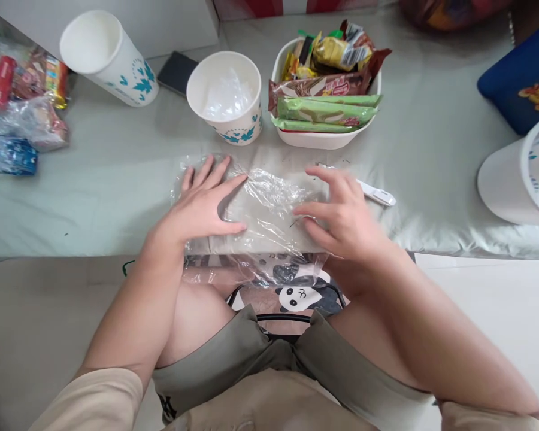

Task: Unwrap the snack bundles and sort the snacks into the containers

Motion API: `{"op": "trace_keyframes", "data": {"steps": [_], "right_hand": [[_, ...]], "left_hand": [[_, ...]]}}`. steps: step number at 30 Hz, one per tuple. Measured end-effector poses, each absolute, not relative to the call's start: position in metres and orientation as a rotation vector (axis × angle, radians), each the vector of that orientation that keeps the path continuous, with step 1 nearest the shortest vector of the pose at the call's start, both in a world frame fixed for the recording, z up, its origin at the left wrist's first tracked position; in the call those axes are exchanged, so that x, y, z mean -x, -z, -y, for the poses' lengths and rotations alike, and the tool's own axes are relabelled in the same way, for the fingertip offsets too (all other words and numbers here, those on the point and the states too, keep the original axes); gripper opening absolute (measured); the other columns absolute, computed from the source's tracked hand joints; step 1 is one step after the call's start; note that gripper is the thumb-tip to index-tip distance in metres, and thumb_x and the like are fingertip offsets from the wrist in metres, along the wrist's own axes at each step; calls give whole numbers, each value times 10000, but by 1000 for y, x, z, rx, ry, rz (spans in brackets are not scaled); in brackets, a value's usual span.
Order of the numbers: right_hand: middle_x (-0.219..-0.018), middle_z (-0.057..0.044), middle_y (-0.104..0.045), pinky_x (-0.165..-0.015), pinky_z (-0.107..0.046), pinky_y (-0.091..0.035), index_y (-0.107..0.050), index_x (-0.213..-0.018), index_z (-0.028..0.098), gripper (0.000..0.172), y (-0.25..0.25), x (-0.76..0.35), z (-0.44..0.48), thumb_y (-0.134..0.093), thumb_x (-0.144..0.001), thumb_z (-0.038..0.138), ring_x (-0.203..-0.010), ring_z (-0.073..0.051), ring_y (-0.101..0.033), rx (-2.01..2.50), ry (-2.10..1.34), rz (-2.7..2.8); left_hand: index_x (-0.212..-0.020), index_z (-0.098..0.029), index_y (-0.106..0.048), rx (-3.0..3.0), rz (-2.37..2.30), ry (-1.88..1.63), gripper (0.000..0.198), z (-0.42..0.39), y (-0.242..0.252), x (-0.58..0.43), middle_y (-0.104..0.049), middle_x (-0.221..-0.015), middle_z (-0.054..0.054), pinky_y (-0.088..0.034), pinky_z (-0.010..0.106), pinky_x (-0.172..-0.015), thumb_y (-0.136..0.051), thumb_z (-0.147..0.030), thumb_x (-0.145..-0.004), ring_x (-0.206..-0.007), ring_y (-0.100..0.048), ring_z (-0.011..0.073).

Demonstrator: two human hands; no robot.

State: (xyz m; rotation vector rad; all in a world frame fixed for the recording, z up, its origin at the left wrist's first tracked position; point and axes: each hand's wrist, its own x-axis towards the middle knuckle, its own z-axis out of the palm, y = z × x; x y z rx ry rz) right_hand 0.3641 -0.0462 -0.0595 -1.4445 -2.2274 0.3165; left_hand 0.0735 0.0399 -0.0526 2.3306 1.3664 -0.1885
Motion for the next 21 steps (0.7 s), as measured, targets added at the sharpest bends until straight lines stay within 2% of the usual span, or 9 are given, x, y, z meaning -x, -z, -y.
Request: {"op": "trace_keyframes", "data": {"steps": [2, 3, 6, 8, 12, 14, 17, 21], "right_hand": [[-1504, -74, -596, -1108, -668, -437, -770, -1101, 318, 256, 65, -359, 42, -581, -930, 303, -1439, -431, -491, 1480, -318, 2321], [-1477, -80, -624, -1107, -676, -434, -749, -1172, 319, 299, 66, -357, 40, -572, -931, 299, -1438, -435, -494, 1496, -320, 2330], [-1307, -99, -723, -1063, -633, -494, -643, -1369, 308, 445, 70, -356, 33, -553, -933, 296, -1300, -386, -618, 1582, -370, 2174], [-1222, -110, -740, -1036, -621, -518, -600, -1422, 290, 493, 72, -358, 29, -550, -931, 293, -1204, -366, -663, 1674, -379, 2029], [-1202, -158, -701, -1001, -678, -495, -628, -1370, 271, 469, 68, -360, 31, -597, -902, 271, -1199, -410, -633, 1770, -71, 1850], [-1158, -140, -707, -940, -594, -546, -656, -1278, 280, 409, 59, -356, 37, -612, -878, 205, -1115, -363, -672, 1570, 19, 1912], [-1056, -68, -741, -850, -446, -595, -648, -1151, 278, 363, 46, -352, 46, -566, -840, 108, -956, -254, -721, 1054, -247, 2185], [-1145, -65, -745, -996, -473, -582, -617, -1153, 256, 393, 39, -363, 49, -511, -801, 118, -1109, -265, -713, 837, -598, 2335]], "left_hand": [[-1616, -349, -388, -2341, -1332, 204, 1038, -38, 51, -74, -105, -1787, 56, 0, 644, -1310, -850, -537, -706, -1643, -40, 428], [-1616, -350, -388, -2344, -1326, 206, 1032, -38, 50, -74, -107, -1786, 57, -2, 639, -1312, -844, -542, -710, -1645, -44, 421], [-1614, -357, -392, -2351, -1316, 198, 1019, -37, 50, -74, -113, -1786, 48, -2, 629, -1317, -835, -556, -717, -1648, -46, 408], [-1615, -357, -390, -2349, -1316, 183, 1018, -37, 51, -73, -111, -1786, 44, 1, 629, -1317, -833, -559, -721, -1647, -40, 410], [-1623, -360, -371, -2314, -1363, 150, 937, -36, 53, -72, -87, -1788, 43, -9, 655, -1308, -763, -585, -802, -1646, -2, 418], [-1623, -372, -368, -2306, -1374, 132, 881, -37, 55, -71, -82, -1789, 36, -20, 671, -1303, -712, -606, -846, -1645, 6, 420], [-1614, -376, -388, -2320, -1375, 103, 838, -39, 56, -71, -115, -1785, 33, -40, 683, -1301, -694, -598, -866, -1643, -32, 430], [-1569, -372, -473, -2324, -1435, 19, 700, -43, 57, -72, -219, -1765, 19, -83, 692, -1301, -649, -532, -910, -1637, -109, 429]]}}
